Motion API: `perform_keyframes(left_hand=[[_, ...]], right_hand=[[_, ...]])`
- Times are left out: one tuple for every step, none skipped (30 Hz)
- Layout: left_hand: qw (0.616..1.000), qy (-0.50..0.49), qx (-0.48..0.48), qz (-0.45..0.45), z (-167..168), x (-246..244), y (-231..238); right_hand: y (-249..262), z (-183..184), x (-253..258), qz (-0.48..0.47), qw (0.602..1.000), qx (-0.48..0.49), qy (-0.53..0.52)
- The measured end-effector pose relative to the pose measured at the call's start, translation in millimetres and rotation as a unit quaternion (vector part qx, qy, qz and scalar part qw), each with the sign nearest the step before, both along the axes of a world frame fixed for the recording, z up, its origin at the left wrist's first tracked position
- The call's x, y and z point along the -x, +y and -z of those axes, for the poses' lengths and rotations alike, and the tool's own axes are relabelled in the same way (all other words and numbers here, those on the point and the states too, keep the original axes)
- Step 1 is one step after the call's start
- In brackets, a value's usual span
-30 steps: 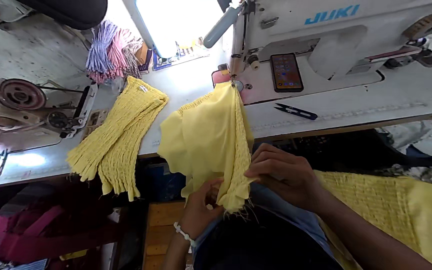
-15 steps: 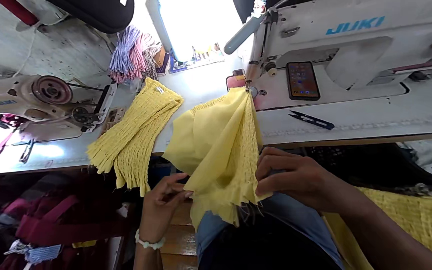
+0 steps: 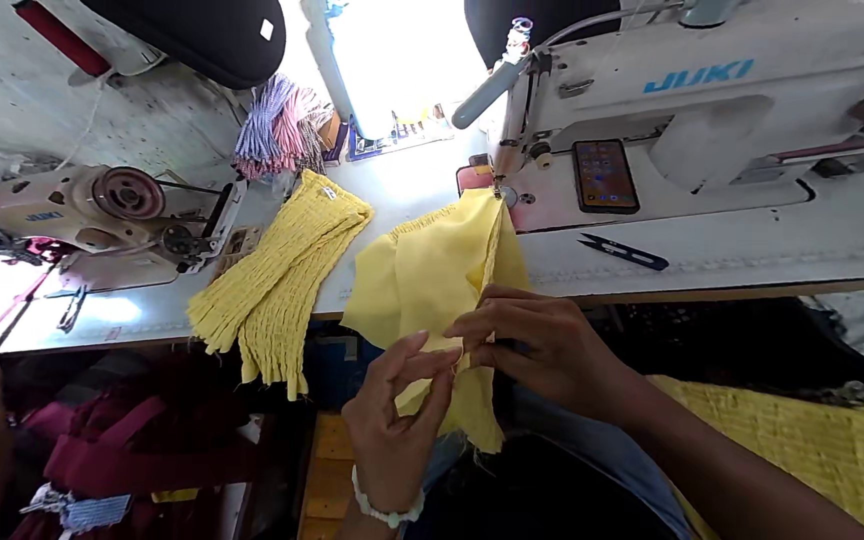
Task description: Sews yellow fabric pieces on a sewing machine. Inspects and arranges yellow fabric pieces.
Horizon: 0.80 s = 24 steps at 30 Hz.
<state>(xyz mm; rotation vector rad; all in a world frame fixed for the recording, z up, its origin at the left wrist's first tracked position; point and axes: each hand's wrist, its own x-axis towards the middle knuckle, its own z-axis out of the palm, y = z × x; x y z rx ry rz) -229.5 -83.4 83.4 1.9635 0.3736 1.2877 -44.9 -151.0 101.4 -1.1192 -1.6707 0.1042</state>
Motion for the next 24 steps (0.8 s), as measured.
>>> perform_keyframes(left_hand=[[1.000, 0.000, -0.002, -0.002, 0, 1, -1], [1.000, -0.001, -0.006, -0.004, 0, 1, -2], [1.000, -0.004, -0.010, -0.006, 0, 1, -3], [1.000, -0.004, -0.014, -0.008, 0, 1, -3], [1.000, -0.006, -0.020, -0.008, 1, 1, -4], [1.000, -0.008, -0.024, -0.005, 1, 1, -4], [1.000, -0.008, -0.020, 0.004, 1, 1, -4], [1.000, -0.002, -0.011, 0.014, 0, 1, -4], [1.000, 0.008, -0.002, 0.019, 1, 0, -4], [1.000, 0.016, 0.004, 0.015, 3, -1, -4], [1.000, 0.019, 0.009, 0.005, 4, -4, -4], [1.000, 0.017, 0.010, -0.005, 6, -7, -4], [1.000, 0.014, 0.010, -0.009, 6, -8, -5], [1.000, 0.016, 0.005, -0.008, 5, -9, -4], [1.000, 0.019, -0.001, -0.002, 4, -8, -4], [1.000, 0.025, -0.009, 0.005, 3, -6, -2], [0.999, 0.030, -0.015, 0.014, 3, -4, 1], [0.999, 0.034, -0.020, 0.024, 4, -2, 5], [0.999, 0.037, -0.022, 0.031, 5, 0, 9], [0.999, 0.037, -0.019, 0.035, 6, 0, 12], [0.999, 0.036, -0.013, 0.037, 7, 1, 14], [0.999, 0.036, -0.006, 0.041, 8, 1, 15], [0.998, 0.036, -0.003, 0.042, 8, 2, 16], [0.999, 0.036, -0.003, 0.041, 7, 2, 19]], right_hand=[[-1, 1, 0, 0.006, 1.000, -0.002, 0.002], [-1, 1, 1, 0.010, 1.000, -0.005, 0.004], [-1, 2, 1, 0.012, 1.000, -0.008, 0.007], [-2, 2, 1, 0.011, 1.000, -0.009, 0.011], [-2, 2, 2, 0.009, 1.000, -0.010, 0.016], [-3, 1, 2, 0.007, 1.000, -0.010, 0.020], [-3, 2, 2, 0.008, 1.000, -0.010, 0.023], [-4, 2, 3, 0.009, 1.000, -0.013, 0.025], [-5, 2, 3, 0.012, 0.999, -0.017, 0.027], [-5, 3, 5, 0.016, 0.999, -0.020, 0.027], [-6, 3, 6, 0.022, 0.999, -0.023, 0.027], [-7, 4, 8, 0.030, 0.999, -0.023, 0.027], [-9, 6, 8, 0.038, 0.999, -0.019, 0.035], [-14, 8, 8, 0.045, 0.998, -0.009, 0.052], [-20, 13, 6, 0.060, 0.995, 0.009, 0.075], [-29, 19, 3, 0.089, 0.990, 0.035, 0.102], [-40, 29, -2, 0.130, 0.980, 0.079, 0.126], [-50, 41, -9, 0.182, 0.962, 0.145, 0.142], [-57, 56, -19, 0.224, 0.935, 0.232, 0.148], [-59, 71, -31, 0.240, 0.899, 0.332, 0.155], [-56, 91, -44, 0.240, 0.860, 0.421, 0.162], [-50, 115, -56, 0.243, 0.833, 0.471, 0.162], [-43, 137, -64, 0.248, 0.825, 0.482, 0.162], [-35, 155, -68, 0.249, 0.830, 0.471, 0.167]])
